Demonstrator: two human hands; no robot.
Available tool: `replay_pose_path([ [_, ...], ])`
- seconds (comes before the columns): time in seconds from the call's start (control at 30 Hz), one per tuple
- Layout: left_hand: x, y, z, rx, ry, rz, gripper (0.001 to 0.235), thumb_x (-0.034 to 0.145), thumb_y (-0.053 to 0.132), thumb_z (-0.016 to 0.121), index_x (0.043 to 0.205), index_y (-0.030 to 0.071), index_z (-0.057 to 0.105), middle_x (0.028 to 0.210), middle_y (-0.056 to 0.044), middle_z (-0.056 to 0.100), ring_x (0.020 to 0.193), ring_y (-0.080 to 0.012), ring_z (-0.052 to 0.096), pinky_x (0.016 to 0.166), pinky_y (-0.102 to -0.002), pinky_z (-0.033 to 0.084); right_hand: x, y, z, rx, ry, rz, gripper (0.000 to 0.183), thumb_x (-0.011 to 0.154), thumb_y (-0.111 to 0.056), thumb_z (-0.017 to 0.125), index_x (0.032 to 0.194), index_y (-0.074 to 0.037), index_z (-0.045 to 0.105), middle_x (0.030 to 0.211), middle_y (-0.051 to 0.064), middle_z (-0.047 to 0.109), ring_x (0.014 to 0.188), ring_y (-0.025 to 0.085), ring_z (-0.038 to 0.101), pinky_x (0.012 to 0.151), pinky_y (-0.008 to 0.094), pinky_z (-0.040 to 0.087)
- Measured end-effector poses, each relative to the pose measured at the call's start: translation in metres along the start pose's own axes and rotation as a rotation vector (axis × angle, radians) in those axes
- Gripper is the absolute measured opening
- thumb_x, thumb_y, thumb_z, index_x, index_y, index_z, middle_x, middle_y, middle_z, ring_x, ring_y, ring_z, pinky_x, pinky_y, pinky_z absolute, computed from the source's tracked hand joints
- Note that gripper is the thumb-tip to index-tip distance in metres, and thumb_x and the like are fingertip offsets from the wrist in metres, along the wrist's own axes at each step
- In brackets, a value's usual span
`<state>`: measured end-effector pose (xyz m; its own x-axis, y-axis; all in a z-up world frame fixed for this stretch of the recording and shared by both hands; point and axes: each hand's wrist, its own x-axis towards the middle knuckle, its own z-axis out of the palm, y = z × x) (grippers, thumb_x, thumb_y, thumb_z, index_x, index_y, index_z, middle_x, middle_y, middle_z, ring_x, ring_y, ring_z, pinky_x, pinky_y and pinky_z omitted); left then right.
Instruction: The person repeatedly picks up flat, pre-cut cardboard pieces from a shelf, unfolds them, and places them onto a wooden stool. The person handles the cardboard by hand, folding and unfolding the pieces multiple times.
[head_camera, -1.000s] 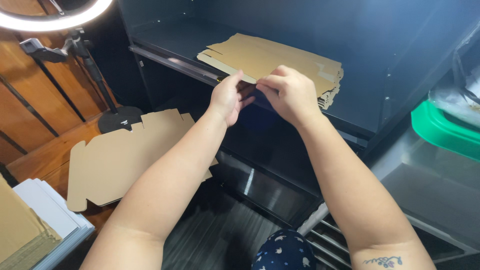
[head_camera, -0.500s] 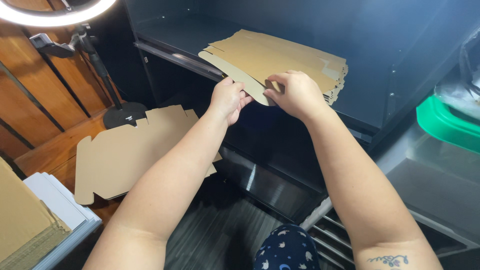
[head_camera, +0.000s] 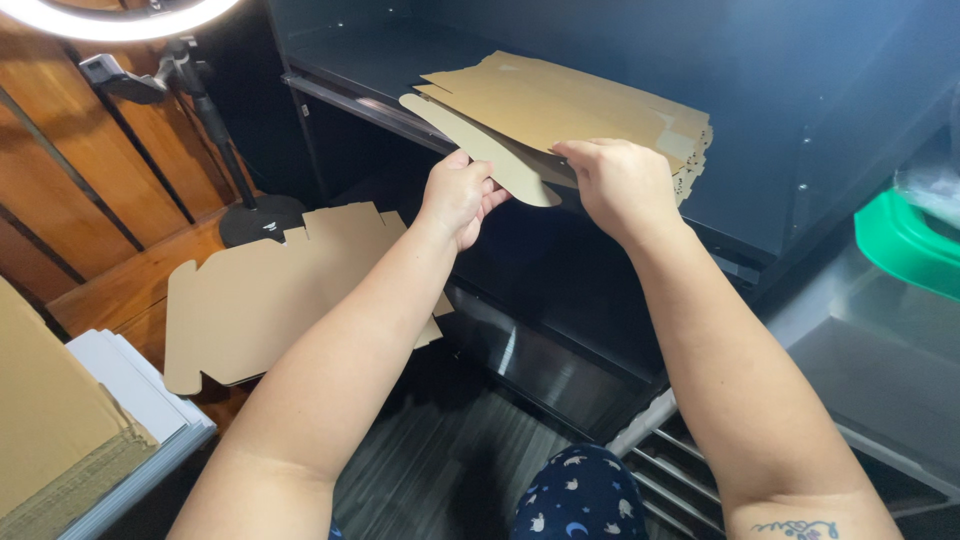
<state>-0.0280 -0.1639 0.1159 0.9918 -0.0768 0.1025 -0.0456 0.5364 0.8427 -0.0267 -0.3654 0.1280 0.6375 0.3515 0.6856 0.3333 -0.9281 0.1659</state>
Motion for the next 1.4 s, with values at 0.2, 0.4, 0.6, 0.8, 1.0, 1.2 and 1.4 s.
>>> replay_pose_path([
  [0.2,-0.002,0.001,-0.032,0.016,-0.018,0.017,0.062,0.100,0.002,0.050,0.159,-0.002,0.029,0.158,-0.035,0.039,0.136,-0.0491,0.051,0.105,-0.058,0.052,0.003,-0.012,0.000,0.039,0.213,-0.072,0.021,0.108,-0.023,0.064,0.123,-0.025,0.078,0.108,-0.002,0.078,0.098,0.019,0.075,0.078,0.031,0.060],
  [0.4,-0.024,0.015,-0.071,0.069,0.037,0.053,0.059,0.098,0.003,0.052,0.155,-0.002,0.037,0.151,-0.032,0.050,0.131,-0.0442,0.060,0.101,-0.053,0.058,0.016,-0.035,-0.001,0.097,0.341,-0.104,0.018,0.108,-0.026,0.068,0.123,-0.028,0.078,0.109,-0.005,0.078,0.096,0.017,0.075,0.076,0.030,0.061],
  [0.6,-0.063,0.053,-0.111,0.142,0.223,0.001,0.036,0.094,0.005,0.053,0.127,0.008,0.066,0.118,-0.009,0.077,0.095,-0.0219,0.075,0.083,-0.031,0.062,0.035,-0.078,-0.028,0.307,0.425,-0.225,0.021,0.106,-0.007,0.065,0.121,-0.013,0.080,0.108,0.001,0.080,0.094,0.022,0.075,0.064,0.033,0.054],
  [0.8,-0.100,0.078,-0.168,0.237,0.287,0.023,0.029,0.094,0.003,0.051,0.115,0.011,0.068,0.105,-0.004,0.075,0.085,-0.0163,0.069,0.080,-0.031,0.061,0.048,-0.117,-0.032,0.376,0.386,-0.283,0.026,0.107,-0.008,0.061,0.126,-0.013,0.077,0.109,0.006,0.080,0.093,0.029,0.075,0.064,0.038,0.055],
  [1.0,-0.131,0.100,-0.203,0.369,0.401,-0.038,0.035,0.093,0.005,0.049,0.123,0.012,0.066,0.115,-0.003,0.075,0.090,-0.0166,0.069,0.078,-0.031,0.056,0.051,-0.149,-0.020,0.773,0.179,-0.009,0.025,0.102,-0.014,0.060,0.122,-0.016,0.075,0.107,-0.001,0.080,0.088,0.017,0.071,0.075,0.028,0.053],
  [1.2,-0.083,0.059,-0.339,0.519,0.669,0.115,0.038,0.092,0.011,0.059,0.129,0.011,0.069,0.118,-0.015,0.073,0.104,-0.0320,0.075,0.080,-0.051,0.064,0.035,-0.172,0.057,1.161,0.157,0.283,0.028,0.095,-0.003,0.067,0.119,-0.014,0.076,0.105,0.015,0.079,0.105,0.027,0.073,0.091,0.042,0.057],
  [1.4,-0.056,0.028,-0.424,0.819,0.957,0.113,0.040,0.085,0.004,0.054,0.118,0.009,0.076,0.106,-0.013,0.074,0.103,-0.0314,0.073,0.082,-0.050,0.060,0.005,-0.199,0.130,1.376,-0.007,0.618,0.030,0.097,-0.006,0.067,0.127,-0.009,0.074,0.110,0.021,0.076,0.098,0.027,0.075,0.085,0.039,0.063],
])
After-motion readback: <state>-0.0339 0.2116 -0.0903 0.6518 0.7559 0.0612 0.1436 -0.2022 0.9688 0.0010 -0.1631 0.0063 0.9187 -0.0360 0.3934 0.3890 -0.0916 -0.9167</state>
